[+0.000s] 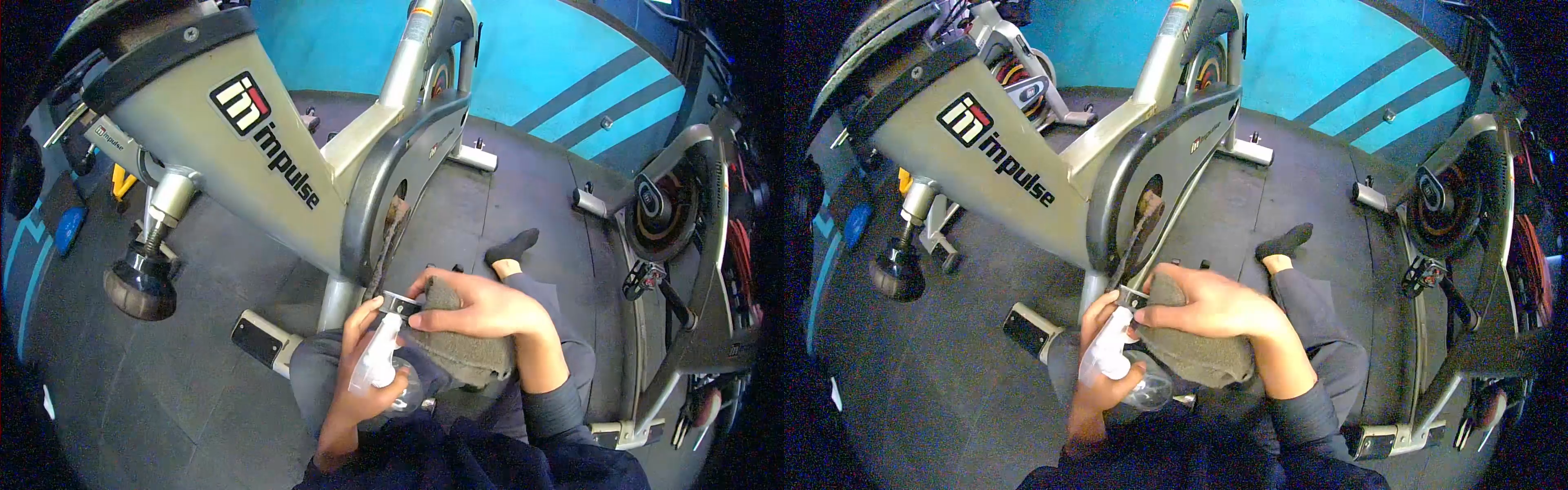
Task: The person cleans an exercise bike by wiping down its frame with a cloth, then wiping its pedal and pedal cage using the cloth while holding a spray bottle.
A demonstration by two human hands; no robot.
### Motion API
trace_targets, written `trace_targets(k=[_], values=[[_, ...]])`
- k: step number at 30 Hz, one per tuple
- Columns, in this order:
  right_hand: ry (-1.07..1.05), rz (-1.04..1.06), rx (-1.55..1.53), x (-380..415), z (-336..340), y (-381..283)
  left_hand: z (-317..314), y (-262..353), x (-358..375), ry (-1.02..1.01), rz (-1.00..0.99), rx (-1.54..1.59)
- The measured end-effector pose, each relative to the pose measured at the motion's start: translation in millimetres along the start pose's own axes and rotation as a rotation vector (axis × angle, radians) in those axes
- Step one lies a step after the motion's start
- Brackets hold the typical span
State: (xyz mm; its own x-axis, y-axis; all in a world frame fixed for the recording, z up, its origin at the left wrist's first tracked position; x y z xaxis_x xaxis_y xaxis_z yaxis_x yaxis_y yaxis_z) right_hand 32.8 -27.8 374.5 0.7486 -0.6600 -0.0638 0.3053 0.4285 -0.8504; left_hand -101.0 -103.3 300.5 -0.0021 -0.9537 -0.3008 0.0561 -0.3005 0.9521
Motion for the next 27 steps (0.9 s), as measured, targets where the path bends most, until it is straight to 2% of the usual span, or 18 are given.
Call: trace_targets(k=[1, 2, 6, 8, 10, 13, 14, 15, 18, 20, 22, 24, 27], values=[[0.02, 0.026, 0.266, -2, 8, -6, 2, 0, 2, 0.004, -0.012, -0.065], [0.176, 0.089, 0.385, -4, 22, -14, 3, 0, 4, 0.009, -0.022, -0.13], [0.167, 0.11, 0.326, -6, 45, -33, 0, -2, 8, 0.0, 0.055, -0.127], [0.295, 0.037, 0.166, 7, 51, -34, -6, 9, 5, -0.021, 0.028, -0.136], [0.344, 0.103, 0.093, 25, 50, -13, -12, 17, 4, -0.034, -0.01, -0.138], [0.56, 0.173, -0.318, 64, 54, 43, -9, 8, -1, 0.006, 0.084, 0.095], [0.65, 0.174, -0.422, 81, 53, 68, -7, 10, -1, -0.011, -0.041, -0.127], [0.718, 0.076, -0.562, 101, 49, 94, -10, 14, 0, -0.027, -0.165, -0.351], [0.968, -0.207, -0.915, 156, 33, 144, -9, 10, -6, -0.008, -0.05, -0.204], [1.079, -0.262, -1.025, 191, 28, 174, -10, 15, -9, 0.018, -0.047, -0.202], [1.205, -0.26, -0.983, 216, 34, 186, -12, 24, -12, 0.046, -0.081, -0.251], [1.321, -0.191, -0.995, 235, 43, 195, -14, 35, -11, 0.144, -0.182, -0.47], [1.187, 0.042, -0.724, 237, 64, 170, -17, 34, -5, 0.18, -0.116, -0.461]])
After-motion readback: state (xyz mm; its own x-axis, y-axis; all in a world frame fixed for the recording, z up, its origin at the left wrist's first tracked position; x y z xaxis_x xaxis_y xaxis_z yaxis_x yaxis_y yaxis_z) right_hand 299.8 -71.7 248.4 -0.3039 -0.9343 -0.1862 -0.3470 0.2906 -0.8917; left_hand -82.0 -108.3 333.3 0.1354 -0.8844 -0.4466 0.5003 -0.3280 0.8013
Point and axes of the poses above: each hand's wrist, its own x-axis away from the middle knuckle, its own z-axis out of the back of the hand, y = z × x, the point moved 7 cm from there along -x, towards the middle knuckle, and after that the axes turned 10 degrees about z, right-handed, at the moved point
